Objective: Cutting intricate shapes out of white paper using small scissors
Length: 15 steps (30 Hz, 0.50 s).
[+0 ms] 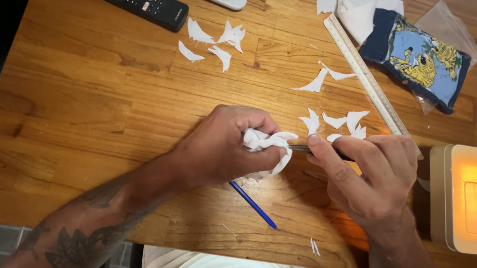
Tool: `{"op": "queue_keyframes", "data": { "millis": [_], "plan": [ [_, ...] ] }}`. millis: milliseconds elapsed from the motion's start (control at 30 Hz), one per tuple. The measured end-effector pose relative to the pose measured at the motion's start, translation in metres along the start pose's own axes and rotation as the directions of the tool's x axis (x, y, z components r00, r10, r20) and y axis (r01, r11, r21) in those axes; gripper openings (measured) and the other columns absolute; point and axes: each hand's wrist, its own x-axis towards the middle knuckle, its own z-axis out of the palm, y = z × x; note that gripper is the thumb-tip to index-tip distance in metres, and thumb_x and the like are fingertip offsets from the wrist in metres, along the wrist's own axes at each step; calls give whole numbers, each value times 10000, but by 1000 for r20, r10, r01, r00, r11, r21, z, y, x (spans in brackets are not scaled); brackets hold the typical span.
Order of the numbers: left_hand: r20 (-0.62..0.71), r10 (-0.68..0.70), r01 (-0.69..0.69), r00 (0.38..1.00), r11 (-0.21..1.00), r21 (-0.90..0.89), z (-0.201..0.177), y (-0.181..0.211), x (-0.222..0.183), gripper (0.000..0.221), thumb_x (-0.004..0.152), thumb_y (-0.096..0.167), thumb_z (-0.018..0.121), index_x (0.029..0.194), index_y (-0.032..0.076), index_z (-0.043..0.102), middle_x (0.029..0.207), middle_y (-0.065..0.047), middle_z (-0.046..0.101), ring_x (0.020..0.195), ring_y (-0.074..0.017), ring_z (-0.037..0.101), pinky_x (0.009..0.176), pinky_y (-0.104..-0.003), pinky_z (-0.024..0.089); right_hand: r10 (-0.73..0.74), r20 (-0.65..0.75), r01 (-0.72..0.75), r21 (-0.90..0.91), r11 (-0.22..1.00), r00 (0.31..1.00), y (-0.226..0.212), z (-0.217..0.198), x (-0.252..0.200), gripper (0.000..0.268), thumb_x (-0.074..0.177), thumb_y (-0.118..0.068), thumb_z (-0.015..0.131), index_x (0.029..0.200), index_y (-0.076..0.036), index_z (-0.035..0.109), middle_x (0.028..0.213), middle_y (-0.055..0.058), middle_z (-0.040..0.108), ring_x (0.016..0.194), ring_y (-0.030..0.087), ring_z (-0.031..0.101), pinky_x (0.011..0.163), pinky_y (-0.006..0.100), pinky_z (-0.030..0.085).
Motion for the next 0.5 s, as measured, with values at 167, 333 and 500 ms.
{"op": "queue_keyframes", "data": {
  "millis": [167, 333, 500],
  "plan": [
    [-29, 15, -14, 999, 999, 43, 2, -3, 1, 165, 906, 332, 889, 814, 247, 782, 674, 117, 664, 629, -64, 507, 581, -313, 436, 0, -1, 0, 7, 1000, 1000, 0, 0, 0, 144, 1169, -166, 889, 1308, -200, 889, 1076, -5, 789, 873, 288, 606, 847, 447, 434],
    [-30, -14, 17, 999, 996, 83, -1, 2, 0, 221, 919, 373, 887, 803, 240, 755, 665, 104, 606, 646, -86, 478, 602, -329, 428, -11, -1, 11, -2, 1000, 1000, 1, 1, 1, 147, 1183, -155, 852, 1322, -192, 879, 1086, 7, 780, 876, 293, 613, 830, 455, 425],
    [-11, -72, 73, 997, 997, 24, -1, 3, 1, 159, 919, 338, 897, 845, 236, 801, 683, 113, 640, 635, -67, 497, 588, -310, 425, -8, -24, 8, -12, 1000, 1000, 0, 1, 2, 139, 1179, -172, 865, 1315, -197, 881, 1062, -5, 777, 853, 285, 605, 828, 452, 420]
  ]
}}
